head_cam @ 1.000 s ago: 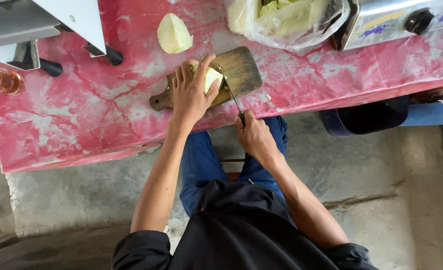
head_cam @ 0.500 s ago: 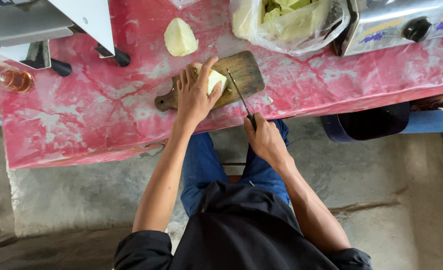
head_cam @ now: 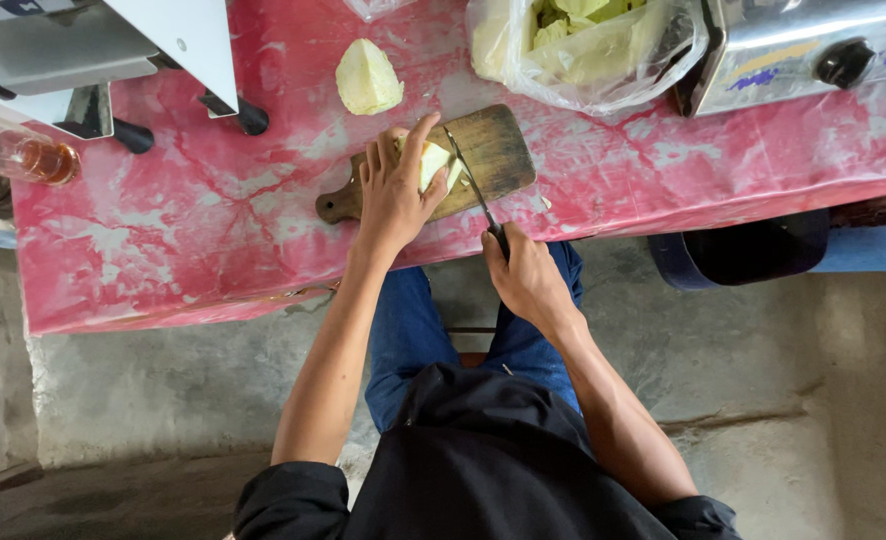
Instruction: The person slices a piece of cabbage into thin shreds using a knife on a wooden cutting board, then uses the knife and their hands to transfer the shredded cabbage into a plastic bag.
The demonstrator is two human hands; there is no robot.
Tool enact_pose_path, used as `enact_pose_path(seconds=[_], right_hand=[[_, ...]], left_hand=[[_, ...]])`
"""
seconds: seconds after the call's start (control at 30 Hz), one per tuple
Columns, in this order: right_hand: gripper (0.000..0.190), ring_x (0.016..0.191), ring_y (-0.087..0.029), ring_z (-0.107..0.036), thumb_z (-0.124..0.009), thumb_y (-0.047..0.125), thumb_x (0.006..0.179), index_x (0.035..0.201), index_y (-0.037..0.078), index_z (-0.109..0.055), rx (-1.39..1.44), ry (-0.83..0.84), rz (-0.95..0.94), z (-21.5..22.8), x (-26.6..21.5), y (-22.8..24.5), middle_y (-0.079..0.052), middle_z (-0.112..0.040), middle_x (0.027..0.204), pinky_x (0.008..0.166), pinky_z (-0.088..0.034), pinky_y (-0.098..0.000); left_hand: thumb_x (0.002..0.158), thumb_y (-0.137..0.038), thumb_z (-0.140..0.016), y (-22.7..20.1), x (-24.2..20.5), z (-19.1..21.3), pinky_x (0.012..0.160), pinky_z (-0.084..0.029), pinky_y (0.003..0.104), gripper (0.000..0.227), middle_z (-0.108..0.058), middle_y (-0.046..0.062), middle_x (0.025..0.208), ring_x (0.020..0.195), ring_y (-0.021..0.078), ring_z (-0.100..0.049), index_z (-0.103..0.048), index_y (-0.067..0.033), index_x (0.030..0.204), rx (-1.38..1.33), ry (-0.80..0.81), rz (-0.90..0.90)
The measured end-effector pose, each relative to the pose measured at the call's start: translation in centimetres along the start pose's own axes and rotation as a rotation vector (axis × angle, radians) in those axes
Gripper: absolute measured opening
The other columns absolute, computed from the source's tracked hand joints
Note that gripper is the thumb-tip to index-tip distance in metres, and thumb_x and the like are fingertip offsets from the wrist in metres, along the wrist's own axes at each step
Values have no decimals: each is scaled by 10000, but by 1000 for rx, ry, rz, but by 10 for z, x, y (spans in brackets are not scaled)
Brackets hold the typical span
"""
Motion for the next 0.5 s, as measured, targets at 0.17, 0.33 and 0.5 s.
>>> enact_pose_path(seconds=[0.17,0.33,0.5], right_hand=[[310,836,-509,-642,-593,266,1019,920,-27,-607,24,-2,-10,-6,1,-4,-299,-672,807,688,-479,-573],[305,826,-516,-635,-601,266,1016,893,-13,-594,22,-19,32,-12,1,-12,-294,-665,792,671,-472,-583],[283,820,-523,-626,-596,261,1012,921,-6,-583,41,-55,117,-16,1,-13,-293,-663,796,652,-453,-591]], left_hand=[[909,-253,-751,1,-2,1,968,-414,541,757,-507,145,1296,1204,380,-496,-382,-261,1569,3,-15,8],[896,-250,-744,4,-4,-2,979,-410,557,780,-515,153,1313,1218,400,-495,-361,-278,1575,-13,-15,21],[911,-301,-749,10,-6,-6,976,-396,590,782,-519,200,1335,1222,441,-488,-343,-294,1579,32,-52,28]])
Point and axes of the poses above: each hand's wrist, its own x-axis towards the middle knuckle, its own z-axis out of the back of the hand, y = z × x, the point moved 5 cm from there along x, towards the middle knuckle
